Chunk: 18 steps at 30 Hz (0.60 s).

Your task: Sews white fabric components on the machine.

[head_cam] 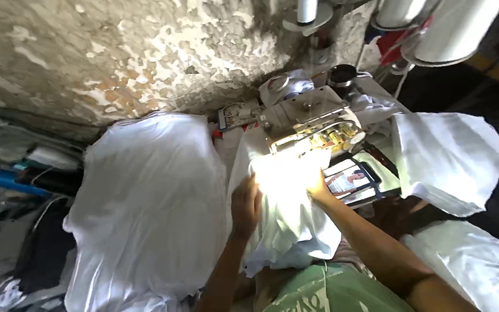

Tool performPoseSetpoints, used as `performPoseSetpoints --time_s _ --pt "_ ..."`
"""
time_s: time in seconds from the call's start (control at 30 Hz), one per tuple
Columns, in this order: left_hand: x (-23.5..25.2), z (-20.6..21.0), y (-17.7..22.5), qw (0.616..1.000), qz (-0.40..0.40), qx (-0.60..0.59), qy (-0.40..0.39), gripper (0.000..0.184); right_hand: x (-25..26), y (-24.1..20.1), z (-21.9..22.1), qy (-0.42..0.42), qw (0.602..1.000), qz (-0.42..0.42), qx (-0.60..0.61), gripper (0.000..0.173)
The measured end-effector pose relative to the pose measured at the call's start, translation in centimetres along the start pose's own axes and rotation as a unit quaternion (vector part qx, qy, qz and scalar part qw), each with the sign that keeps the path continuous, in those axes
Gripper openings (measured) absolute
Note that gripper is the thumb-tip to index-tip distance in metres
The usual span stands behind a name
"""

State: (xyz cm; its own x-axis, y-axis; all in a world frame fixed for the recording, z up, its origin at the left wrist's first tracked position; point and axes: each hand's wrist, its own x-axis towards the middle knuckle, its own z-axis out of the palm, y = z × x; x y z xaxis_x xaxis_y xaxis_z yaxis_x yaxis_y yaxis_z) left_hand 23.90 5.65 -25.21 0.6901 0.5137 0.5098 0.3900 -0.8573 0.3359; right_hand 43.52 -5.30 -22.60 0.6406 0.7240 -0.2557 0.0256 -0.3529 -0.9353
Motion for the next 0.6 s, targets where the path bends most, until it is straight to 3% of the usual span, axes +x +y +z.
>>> performPoseSetpoints --time_s 0.1,0.17,0.23,0.3,0.37,0.4,0.53,0.6 --pt "-12.2 -1.5 3.4 0.999 -0.045 -0.01 0.028 0.028 -0.7 1.3 -1.3 -0.03 0.996 0.016 0.088 0.028" --pt "-19.7 -1.3 4.7 0.985 -0.17 -0.038 0.016 0.024 -1.5 2.2 -2.4 -0.074 0.984 0.06 0.152 0.025" --pt "-24.3 -1.1 5.5 0.928 -0.364 -0.081 -0.014 0.039 -2.7 3.3 -3.3 -0.123 0.969 0.094 0.191 0.012" --pt "-25.5 -1.0 5.3 0.845 -0.521 -0.121 -0.029 0.077 -4.0 4.5 -3.5 -0.178 0.952 0.098 0.229 0.009" --pt "-25.9 0.2 3.6 0.818 -0.557 -0.138 -0.044 0.096 -4.8 5.6 -3.8 -0.235 0.94 0.084 0.234 0.004" --pt "-25.1 0.8 3.0 0.815 -0.559 -0.13 -0.075 0.097 -5.1 6.0 -3.9 -0.254 0.938 0.079 0.223 0.002" --pt "-19.0 2.5 2.2 0.789 -0.568 -0.15 -0.18 0.051 -5.9 7.1 -4.8 -0.298 0.934 0.058 0.186 0.006" --pt "-17.5 3.1 2.4 0.794 -0.552 -0.164 -0.194 0.04 -6.1 7.9 -5.6 -0.306 0.928 0.056 0.206 0.007"
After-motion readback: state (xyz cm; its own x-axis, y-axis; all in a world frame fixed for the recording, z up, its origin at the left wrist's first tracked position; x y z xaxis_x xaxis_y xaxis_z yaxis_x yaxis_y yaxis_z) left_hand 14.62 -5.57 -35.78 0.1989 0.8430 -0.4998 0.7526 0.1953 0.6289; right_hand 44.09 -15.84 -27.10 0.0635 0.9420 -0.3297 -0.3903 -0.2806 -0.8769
